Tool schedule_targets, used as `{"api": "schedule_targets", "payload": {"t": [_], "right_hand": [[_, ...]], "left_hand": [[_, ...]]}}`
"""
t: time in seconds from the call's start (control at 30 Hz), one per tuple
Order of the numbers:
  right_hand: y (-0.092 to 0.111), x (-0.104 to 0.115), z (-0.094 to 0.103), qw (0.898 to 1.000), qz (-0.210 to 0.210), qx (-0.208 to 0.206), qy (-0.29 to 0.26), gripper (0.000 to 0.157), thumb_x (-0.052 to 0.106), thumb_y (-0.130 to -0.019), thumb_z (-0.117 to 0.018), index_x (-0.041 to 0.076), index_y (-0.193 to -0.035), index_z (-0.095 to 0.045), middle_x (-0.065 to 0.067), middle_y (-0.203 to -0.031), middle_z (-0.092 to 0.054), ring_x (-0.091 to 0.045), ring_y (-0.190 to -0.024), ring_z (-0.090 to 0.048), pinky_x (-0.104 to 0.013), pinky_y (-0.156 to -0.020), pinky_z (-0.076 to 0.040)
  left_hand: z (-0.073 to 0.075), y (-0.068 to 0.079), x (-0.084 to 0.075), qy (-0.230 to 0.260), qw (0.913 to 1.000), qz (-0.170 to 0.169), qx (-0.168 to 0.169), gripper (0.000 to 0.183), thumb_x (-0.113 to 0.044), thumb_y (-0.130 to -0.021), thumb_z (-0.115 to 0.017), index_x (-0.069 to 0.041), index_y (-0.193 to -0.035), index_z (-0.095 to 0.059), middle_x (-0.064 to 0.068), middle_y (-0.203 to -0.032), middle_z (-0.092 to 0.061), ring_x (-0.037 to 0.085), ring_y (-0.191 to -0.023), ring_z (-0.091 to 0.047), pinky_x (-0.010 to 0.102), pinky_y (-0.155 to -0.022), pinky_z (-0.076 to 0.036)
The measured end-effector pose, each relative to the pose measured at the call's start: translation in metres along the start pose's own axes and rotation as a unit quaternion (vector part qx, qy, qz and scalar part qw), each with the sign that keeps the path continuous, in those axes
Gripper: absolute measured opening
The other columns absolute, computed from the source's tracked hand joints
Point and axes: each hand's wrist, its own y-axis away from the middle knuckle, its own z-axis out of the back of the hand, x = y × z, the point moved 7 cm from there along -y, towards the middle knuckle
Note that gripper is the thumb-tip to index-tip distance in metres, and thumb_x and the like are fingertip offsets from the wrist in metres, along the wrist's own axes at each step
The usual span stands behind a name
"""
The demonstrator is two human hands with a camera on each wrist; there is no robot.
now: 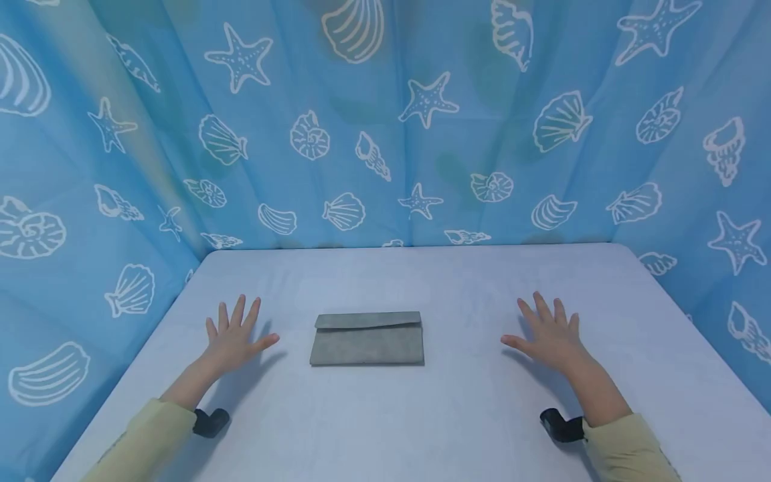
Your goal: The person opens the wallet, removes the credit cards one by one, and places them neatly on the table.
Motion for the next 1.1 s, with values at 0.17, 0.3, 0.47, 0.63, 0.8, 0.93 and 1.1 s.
{"api": "schedule_targets", "payload": {"t": [0.17, 0.3, 0.47, 0.63, 0.8, 0.93, 1.1], "right_hand": [[-0.004, 0.008, 0.001, 1.0, 0.006, -0.003, 0.005, 0.093, 0.058, -0.082, -0.054, -0.003, -0.142, -0.019, -0.034, -0.145, -0.006, -0.059, -0.127, 0.001, -0.074, -0.095, 0.002], [-0.009, 0.016, 0.003, 1.0, 0.012, -0.001, 0.009, 0.091, 0.057, -0.083, -0.054, -0.003, -0.142, -0.019, -0.035, -0.145, -0.006, -0.06, -0.127, -0.001, -0.074, -0.096, 0.001], [-0.018, 0.029, 0.007, 1.0, 0.021, 0.003, 0.004, 0.09, 0.057, -0.083, -0.053, -0.002, -0.142, -0.019, -0.034, -0.145, -0.006, -0.059, -0.127, -0.002, -0.073, -0.096, -0.001], [-0.027, 0.047, 0.011, 0.999, 0.041, 0.003, -0.001, 0.087, 0.052, -0.085, -0.054, -0.004, -0.142, -0.02, -0.035, -0.145, -0.008, -0.06, -0.127, -0.005, -0.073, -0.096, -0.005], [-0.036, 0.069, 0.009, 0.998, 0.059, 0.009, -0.003, 0.082, 0.047, -0.087, -0.054, -0.003, -0.143, -0.02, -0.034, -0.146, -0.008, -0.058, -0.128, -0.006, -0.072, -0.098, -0.007], [-0.042, 0.091, 0.006, 0.996, 0.083, 0.009, -0.006, 0.079, 0.044, -0.088, -0.055, -0.003, -0.142, -0.022, -0.032, -0.146, -0.011, -0.057, -0.129, -0.009, -0.07, -0.1, -0.01], [-0.048, 0.116, 0.003, 0.994, 0.111, 0.01, -0.005, 0.076, 0.041, -0.089, -0.055, -0.003, -0.142, -0.023, -0.031, -0.146, -0.013, -0.055, -0.129, -0.011, -0.065, -0.103, -0.012]], "left_hand": [[-0.001, -0.001, -0.001, 0.007, 1.0, -0.002, -0.001, 0.09, -0.053, -0.085, -0.054, -0.005, -0.147, -0.009, 0.027, -0.15, 0.004, 0.053, -0.131, 0.015, 0.068, -0.099, 0.012], [0.0, -0.001, -0.005, 0.009, 0.9999, -0.008, -0.001, 0.09, -0.053, -0.085, -0.054, -0.005, -0.147, -0.01, 0.026, -0.15, 0.004, 0.053, -0.131, 0.014, 0.068, -0.099, 0.012], [0.002, 0.0, -0.018, 0.013, 0.9993, -0.033, -0.006, 0.091, -0.052, -0.084, -0.056, -0.004, -0.147, -0.011, 0.025, -0.15, 0.003, 0.052, -0.132, 0.014, 0.068, -0.1, 0.011], [0.003, -0.004, -0.036, 0.012, 0.9981, -0.06, -0.007, 0.091, -0.051, -0.084, -0.057, -0.006, -0.147, -0.011, 0.023, -0.151, 0.002, 0.05, -0.133, 0.014, 0.066, -0.102, 0.009], [0.006, -0.004, -0.054, -0.007, 0.9959, -0.09, -0.008, 0.089, -0.051, -0.084, -0.058, -0.007, -0.147, -0.013, 0.021, -0.152, -0.001, 0.048, -0.134, 0.011, 0.064, -0.105, 0.004], [0.006, 0.002, -0.072, -0.018, 0.9914, -0.13, -0.007, 0.087, -0.051, -0.084, -0.057, -0.007, -0.147, -0.015, 0.021, -0.152, -0.002, 0.048, -0.135, 0.01, 0.064, -0.105, 0.0], [0.0, 0.011, -0.094, -0.03, 0.9828, -0.182, 0.005, 0.086, -0.053, -0.086, -0.054, -0.009, -0.147, -0.014, 0.021, -0.152, -0.002, 0.048, -0.135, 0.009, 0.063, -0.106, -0.001]]}}
